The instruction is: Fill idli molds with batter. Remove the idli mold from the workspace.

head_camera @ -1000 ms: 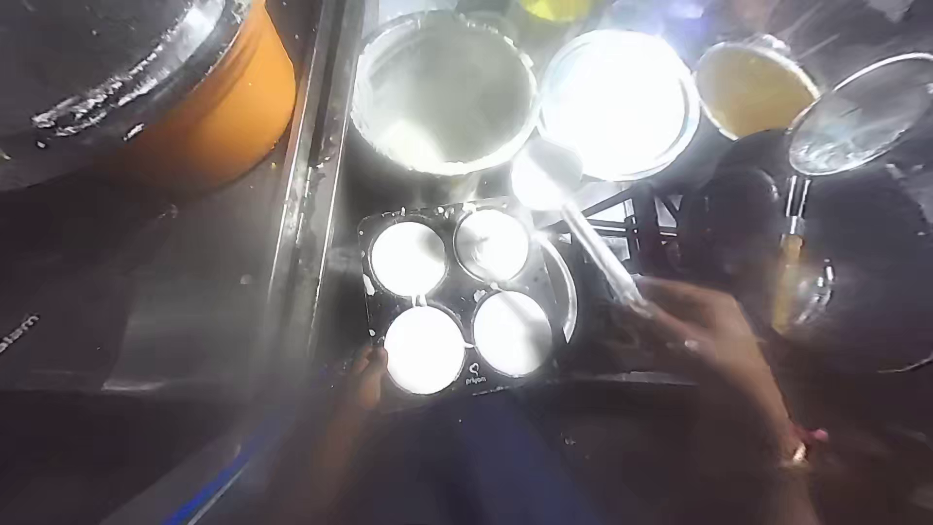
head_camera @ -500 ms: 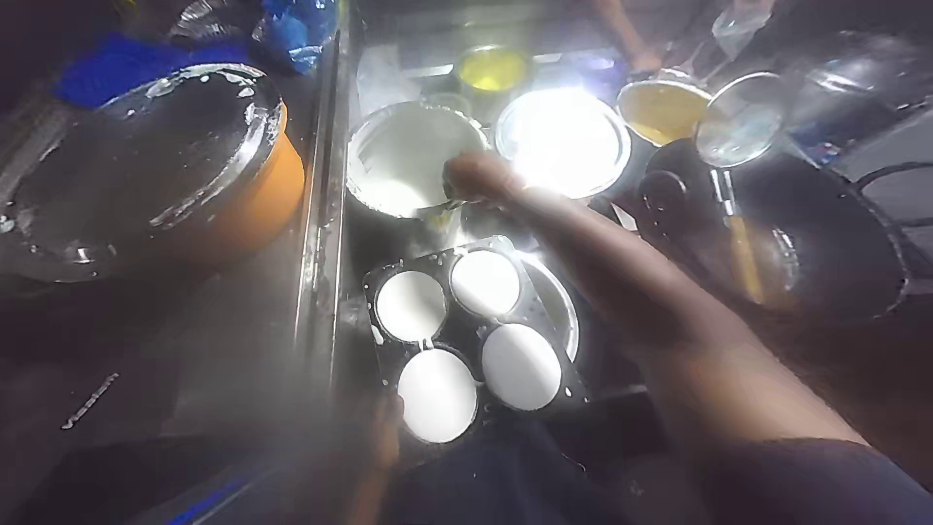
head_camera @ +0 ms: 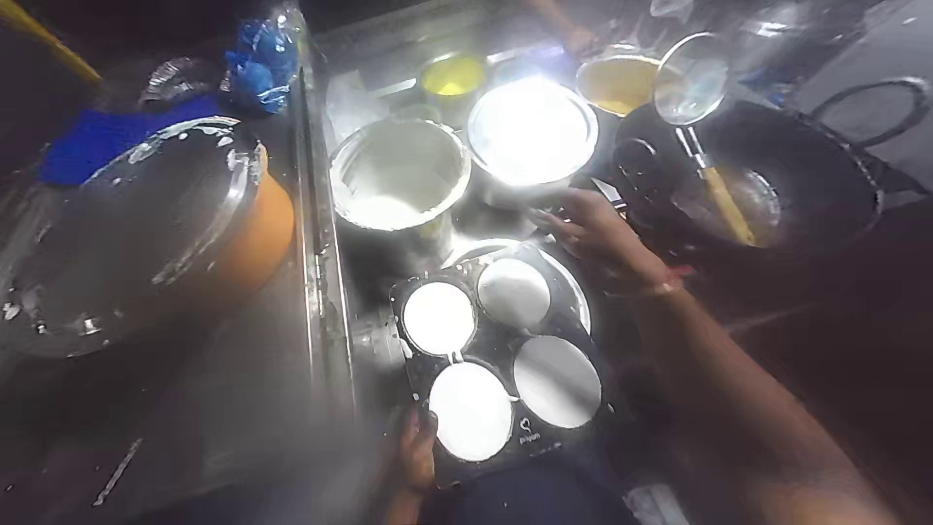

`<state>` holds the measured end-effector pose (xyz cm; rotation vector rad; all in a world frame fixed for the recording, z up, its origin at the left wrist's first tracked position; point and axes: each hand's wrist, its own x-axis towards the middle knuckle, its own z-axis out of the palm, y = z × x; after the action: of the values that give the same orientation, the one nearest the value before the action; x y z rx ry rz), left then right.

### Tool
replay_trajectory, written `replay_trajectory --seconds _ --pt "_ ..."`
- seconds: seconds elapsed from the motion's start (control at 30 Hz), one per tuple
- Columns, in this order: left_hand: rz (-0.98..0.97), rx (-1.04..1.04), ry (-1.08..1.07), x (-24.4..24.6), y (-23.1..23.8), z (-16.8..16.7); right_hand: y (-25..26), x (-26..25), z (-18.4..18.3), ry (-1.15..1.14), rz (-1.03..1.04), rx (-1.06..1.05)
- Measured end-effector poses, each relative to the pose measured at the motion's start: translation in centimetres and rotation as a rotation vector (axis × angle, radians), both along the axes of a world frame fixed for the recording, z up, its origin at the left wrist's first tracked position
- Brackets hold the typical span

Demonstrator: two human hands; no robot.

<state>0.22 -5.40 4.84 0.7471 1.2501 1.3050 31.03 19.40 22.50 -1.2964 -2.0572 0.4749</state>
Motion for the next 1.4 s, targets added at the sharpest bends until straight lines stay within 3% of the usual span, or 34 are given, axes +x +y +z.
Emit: replay_trajectory --seconds 0.17,0.3,0.43,0.53,0.67,0.8,0.87,1.07,1.17,1.4 --pt "-0.113 -0.025 -0.002 1.1 0.0 1.4 -15.1 8.5 -7.7 0.175 -0.394 -0.412" --pt "-0.205 -0.054 0.022 4.0 -1.0 2.3 -26.7 9.6 -11.8 0.405 -0.505 -0.615" --pt "-0.302 0.004 -0.017 9.1 -2.8 4.2 -32.4 11.2 -12.2 0.559 -0.735 -0.444" --pt "-0.391 0.053 -0.006 14.6 -4.6 6.4 -36.0 15.6 -12.3 0.649 -0.848 -0.225" --pt "-0.529 0.257 -0.069 21.2 -7.0 3.1 -41.4 23.8 -10.5 0.711 -0.919 -0.069" --pt "-0.546 0.09 -0.028 32.6 -10.0 9.2 -46.2 31.9 -6.9 0.739 -1.022 -0.009" --pt "-0.612 0.041 -0.055 37.4 -10.7 10.3 -48.2 36.2 -5.3 0.688 -1.076 0.001" --pt "-0.887 0.157 -0.244 49.8 -9.5 11.6 -51.0 48.5 -2.7 0.586 -1.164 0.075" --pt "-1.019 0.23 -0.318 56.1 -7.2 12.3 -50.1 54.8 -1.8 0.584 -1.213 0.112" --pt "-1.109 0.454 -0.297 70.9 -0.5 15.5 -45.1 68.8 2.2 0.569 -1.202 0.145"
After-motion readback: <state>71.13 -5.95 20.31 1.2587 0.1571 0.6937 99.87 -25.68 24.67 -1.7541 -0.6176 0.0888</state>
